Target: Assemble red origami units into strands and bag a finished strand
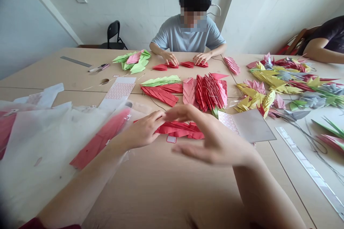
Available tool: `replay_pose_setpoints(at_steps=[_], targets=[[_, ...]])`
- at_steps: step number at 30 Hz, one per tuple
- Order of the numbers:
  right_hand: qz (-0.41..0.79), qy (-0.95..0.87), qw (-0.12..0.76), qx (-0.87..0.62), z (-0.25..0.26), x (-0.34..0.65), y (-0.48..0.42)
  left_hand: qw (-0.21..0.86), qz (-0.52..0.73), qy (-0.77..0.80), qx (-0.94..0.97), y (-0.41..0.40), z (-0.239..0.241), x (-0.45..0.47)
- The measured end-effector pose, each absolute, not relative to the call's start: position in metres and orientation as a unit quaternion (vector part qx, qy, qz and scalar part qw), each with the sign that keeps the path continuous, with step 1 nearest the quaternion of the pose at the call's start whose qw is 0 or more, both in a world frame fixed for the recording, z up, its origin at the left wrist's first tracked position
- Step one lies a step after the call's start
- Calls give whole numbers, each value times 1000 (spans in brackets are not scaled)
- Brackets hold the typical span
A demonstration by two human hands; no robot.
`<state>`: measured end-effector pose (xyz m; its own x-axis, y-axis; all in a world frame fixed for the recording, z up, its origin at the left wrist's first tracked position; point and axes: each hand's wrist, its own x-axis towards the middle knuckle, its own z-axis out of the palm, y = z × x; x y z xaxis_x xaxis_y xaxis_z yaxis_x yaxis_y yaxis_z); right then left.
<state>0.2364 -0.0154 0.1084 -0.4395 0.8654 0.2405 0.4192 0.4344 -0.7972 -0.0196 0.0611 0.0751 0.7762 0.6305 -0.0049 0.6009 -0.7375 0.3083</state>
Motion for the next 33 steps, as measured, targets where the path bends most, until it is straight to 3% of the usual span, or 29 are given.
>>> replay_pose_setpoints(at_steps=[2,8,14,18,25,33], targets=[[302,-787,223,-490,98,233,21,140,44,331,932,62,79,-19],[363,-783,78,-499,68,235,71,148,79,323,931,63,88,-25],[410,-746,139,-506,72,243,72,317,213,373,845,66,91,-29],[443,-728,146,-503,74,243,69,421,196,431,774,71,90,-34],[427,-734,114,-516,82,248,68,440,178,458,752,82,92,-51],[376,-745,143,-532,85,257,68,452,205,450,743,91,86,-57]])
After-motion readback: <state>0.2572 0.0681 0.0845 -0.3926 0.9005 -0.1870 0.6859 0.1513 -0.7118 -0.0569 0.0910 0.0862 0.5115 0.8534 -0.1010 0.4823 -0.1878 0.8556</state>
